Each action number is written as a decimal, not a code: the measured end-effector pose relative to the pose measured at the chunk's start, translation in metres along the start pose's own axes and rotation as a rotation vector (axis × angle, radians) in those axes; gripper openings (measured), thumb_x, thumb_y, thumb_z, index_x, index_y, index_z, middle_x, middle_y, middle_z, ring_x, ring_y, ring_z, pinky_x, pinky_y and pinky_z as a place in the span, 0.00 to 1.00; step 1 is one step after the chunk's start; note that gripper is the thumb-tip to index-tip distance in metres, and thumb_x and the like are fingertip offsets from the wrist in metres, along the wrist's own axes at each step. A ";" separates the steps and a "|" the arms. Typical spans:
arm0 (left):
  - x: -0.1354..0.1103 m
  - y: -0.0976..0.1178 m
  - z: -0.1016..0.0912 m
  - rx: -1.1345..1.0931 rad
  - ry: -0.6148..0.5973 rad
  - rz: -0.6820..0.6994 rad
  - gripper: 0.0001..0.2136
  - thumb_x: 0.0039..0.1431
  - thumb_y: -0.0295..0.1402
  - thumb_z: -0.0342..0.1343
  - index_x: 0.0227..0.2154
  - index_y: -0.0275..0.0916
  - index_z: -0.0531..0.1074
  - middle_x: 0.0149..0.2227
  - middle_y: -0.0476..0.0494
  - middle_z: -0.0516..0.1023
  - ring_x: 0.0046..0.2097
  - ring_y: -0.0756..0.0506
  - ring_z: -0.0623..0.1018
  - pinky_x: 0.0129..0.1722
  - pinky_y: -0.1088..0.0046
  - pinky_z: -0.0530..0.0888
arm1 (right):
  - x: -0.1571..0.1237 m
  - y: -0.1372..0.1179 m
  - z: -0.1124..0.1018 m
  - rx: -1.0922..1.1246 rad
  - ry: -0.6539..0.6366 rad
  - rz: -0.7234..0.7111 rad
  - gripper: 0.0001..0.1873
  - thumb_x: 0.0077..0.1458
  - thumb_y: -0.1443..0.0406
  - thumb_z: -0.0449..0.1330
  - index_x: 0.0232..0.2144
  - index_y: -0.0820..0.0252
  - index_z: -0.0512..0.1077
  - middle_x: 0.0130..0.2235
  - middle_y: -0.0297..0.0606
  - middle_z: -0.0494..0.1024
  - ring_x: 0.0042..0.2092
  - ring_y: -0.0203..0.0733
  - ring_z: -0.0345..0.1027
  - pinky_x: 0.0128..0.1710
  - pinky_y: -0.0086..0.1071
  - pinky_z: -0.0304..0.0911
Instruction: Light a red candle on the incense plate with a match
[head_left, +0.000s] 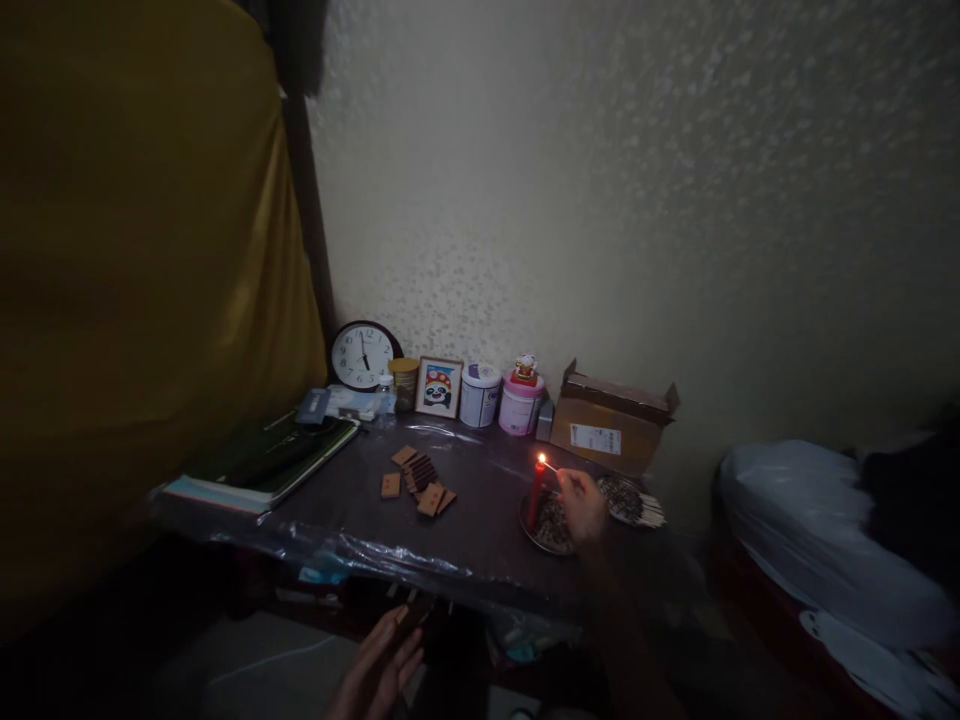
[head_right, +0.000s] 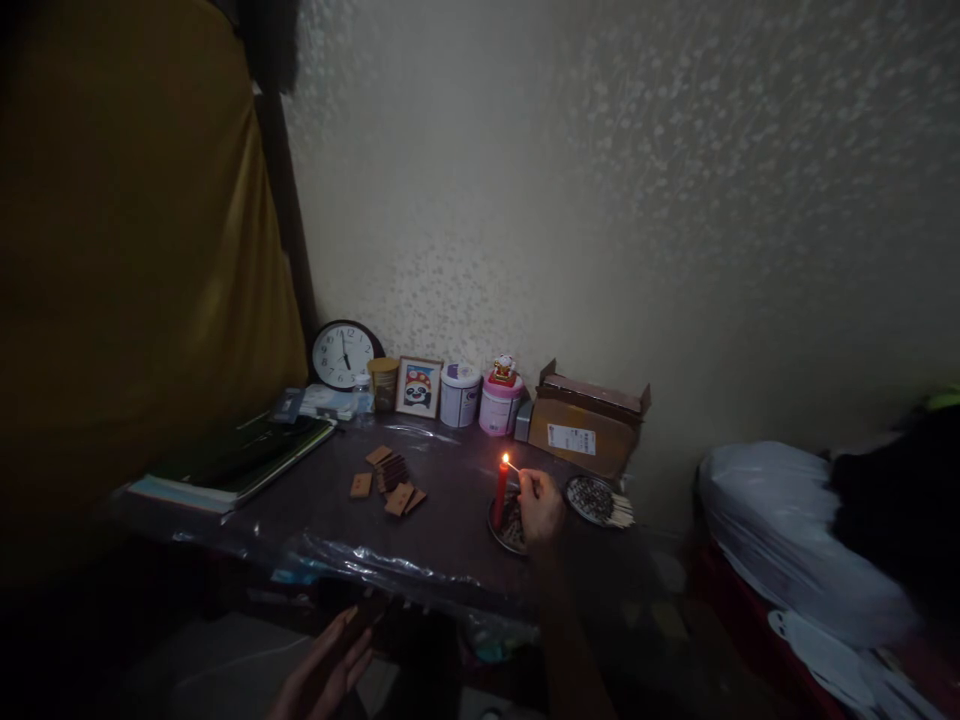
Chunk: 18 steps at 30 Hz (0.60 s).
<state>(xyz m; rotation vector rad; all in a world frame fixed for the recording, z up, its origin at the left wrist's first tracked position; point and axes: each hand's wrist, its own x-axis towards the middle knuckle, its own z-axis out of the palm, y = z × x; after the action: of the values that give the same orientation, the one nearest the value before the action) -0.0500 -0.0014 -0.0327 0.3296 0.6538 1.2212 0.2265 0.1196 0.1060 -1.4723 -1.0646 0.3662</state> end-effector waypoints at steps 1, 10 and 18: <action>0.001 0.000 -0.001 0.005 -0.011 -0.003 0.14 0.41 0.38 0.64 0.35 0.44 0.78 0.46 0.42 0.78 0.55 0.35 0.68 0.57 0.57 0.60 | 0.000 0.000 0.000 0.001 -0.001 0.002 0.21 0.42 0.50 0.54 0.28 0.61 0.74 0.32 0.43 0.79 0.26 0.43 0.71 0.24 0.32 0.65; -0.001 0.001 0.000 -0.008 0.003 -0.018 0.12 0.41 0.38 0.64 0.32 0.44 0.78 0.45 0.42 0.79 0.58 0.35 0.64 0.58 0.57 0.58 | -0.001 -0.002 0.000 0.028 0.008 0.000 0.19 0.41 0.51 0.56 0.27 0.60 0.74 0.30 0.41 0.79 0.26 0.43 0.70 0.23 0.32 0.63; -0.014 0.007 0.013 -0.002 -0.057 0.056 0.11 0.44 0.37 0.62 0.34 0.45 0.78 0.45 0.42 0.79 0.58 0.35 0.65 0.58 0.57 0.58 | 0.000 -0.007 -0.007 0.091 0.022 -0.014 0.17 0.43 0.52 0.58 0.26 0.59 0.73 0.20 0.34 0.74 0.21 0.38 0.66 0.22 0.30 0.60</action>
<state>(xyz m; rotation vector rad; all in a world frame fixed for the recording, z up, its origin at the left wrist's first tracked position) -0.0501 -0.0106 -0.0148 0.3824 0.5972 1.2613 0.2289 0.1139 0.1136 -1.3847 -1.0271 0.3827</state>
